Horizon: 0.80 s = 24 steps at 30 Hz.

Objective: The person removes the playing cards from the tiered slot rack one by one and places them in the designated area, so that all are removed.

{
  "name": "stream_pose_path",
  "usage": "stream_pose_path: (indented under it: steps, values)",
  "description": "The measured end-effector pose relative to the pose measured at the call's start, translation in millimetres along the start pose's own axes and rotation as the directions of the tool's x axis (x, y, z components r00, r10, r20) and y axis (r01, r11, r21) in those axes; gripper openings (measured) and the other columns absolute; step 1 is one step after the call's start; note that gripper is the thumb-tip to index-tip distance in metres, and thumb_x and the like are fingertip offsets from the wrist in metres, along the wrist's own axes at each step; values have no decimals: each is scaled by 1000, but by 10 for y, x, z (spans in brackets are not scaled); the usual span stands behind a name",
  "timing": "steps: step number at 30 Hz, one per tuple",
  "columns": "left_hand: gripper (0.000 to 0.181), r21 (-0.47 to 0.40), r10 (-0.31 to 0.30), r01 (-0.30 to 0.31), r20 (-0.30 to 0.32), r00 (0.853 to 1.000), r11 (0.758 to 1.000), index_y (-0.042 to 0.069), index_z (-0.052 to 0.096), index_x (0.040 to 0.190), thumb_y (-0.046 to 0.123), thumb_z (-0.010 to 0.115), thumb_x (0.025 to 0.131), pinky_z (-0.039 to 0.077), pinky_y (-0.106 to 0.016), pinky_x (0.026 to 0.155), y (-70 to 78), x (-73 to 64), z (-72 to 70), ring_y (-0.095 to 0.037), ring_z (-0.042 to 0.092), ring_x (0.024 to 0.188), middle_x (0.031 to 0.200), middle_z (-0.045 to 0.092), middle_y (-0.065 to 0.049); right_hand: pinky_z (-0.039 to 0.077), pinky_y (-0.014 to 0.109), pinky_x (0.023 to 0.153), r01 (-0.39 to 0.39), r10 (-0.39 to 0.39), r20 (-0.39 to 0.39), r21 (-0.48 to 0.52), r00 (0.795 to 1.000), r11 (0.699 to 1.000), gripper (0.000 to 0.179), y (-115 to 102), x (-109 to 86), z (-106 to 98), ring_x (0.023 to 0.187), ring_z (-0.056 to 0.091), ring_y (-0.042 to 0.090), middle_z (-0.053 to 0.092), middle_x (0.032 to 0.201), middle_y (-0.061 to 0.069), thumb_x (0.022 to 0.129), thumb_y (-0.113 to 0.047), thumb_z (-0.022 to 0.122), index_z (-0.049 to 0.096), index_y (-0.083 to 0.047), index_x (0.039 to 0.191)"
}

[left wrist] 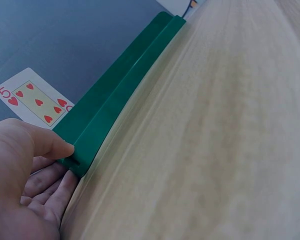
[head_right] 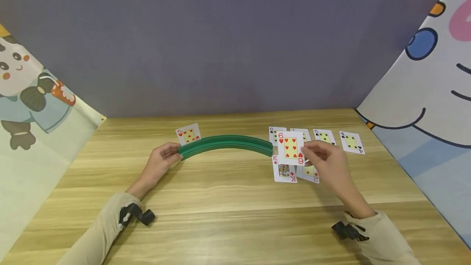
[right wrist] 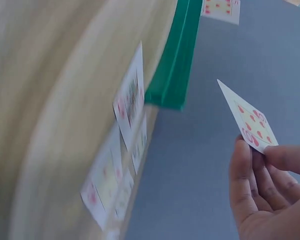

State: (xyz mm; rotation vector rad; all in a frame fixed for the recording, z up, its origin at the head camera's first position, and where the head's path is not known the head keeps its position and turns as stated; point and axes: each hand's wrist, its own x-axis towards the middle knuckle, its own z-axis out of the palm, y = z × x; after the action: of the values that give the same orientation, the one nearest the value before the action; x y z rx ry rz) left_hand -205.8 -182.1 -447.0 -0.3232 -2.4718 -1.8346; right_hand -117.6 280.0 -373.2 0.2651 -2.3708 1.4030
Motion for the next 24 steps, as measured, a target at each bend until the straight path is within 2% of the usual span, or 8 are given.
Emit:
stream_pose_path:
  steps: [6, 10, 14, 20, 24]
  values:
    - [34, 10, 7, -7, -3, 1000, 1000, -9, 61, 122, -2, 68, 90, 54, -19, 91, -6, 14, -9, -37, 61, 115, 122, 63, -26, 60, 22, 60, -21, 21, -11, -12, 1000, 1000, 17, 72, 32, -275, 65, 69, 11, 72, 85, -10, 94, 0, 66, 66, 12, 106]
    - [34, 13, -1, 0, 3, 1000, 1000, -8, 61, 123, -2, 68, 91, 54, -18, 91, -17, 6, -4, -36, 61, 115, 122, 63, -25, 59, 21, 62, -95, 95, 8, 13, 995, 995, 16, 198, 9, -488, 69, 69, 9, 72, 88, -10, 96, -5, 65, 68, 6, 108]
    - [34, 6, -8, 8, 4, 1000, 1000, -8, 61, 123, -2, 68, 90, 54, -19, 91, -12, 8, 8, -36, 61, 115, 122, 63, -25, 59, 20, 62, -152, 152, -7, -28, 988, 988, 18, 342, -12, -673, 70, 68, 7, 72, 87, -10, 97, -11, 65, 67, 3, 108]
    - [35, 22, -16, 16, -4, 1000, 1000, -8, 61, 123, -3, 69, 89, 54, -20, 92, -4, 5, 7, -37, 61, 116, 123, 63, -26, 60, 23, 63, -244, 247, 10, -111, 969, 963, 35, 607, -98, -795, 72, 68, 5, 70, 86, -17, 98, -15, 64, 61, 15, 115]
    - [35, 20, -22, 22, -6, 1000, 1000, -8, 61, 123, -3, 69, 89, 53, -18, 92, -8, 12, 16, -36, 61, 116, 123, 63, -25, 61, 26, 64, -306, 315, 46, -147, 948, 941, 42, 796, -140, -862, 74, 68, 5, 63, 90, -26, 99, -16, 62, 57, 19, 122]
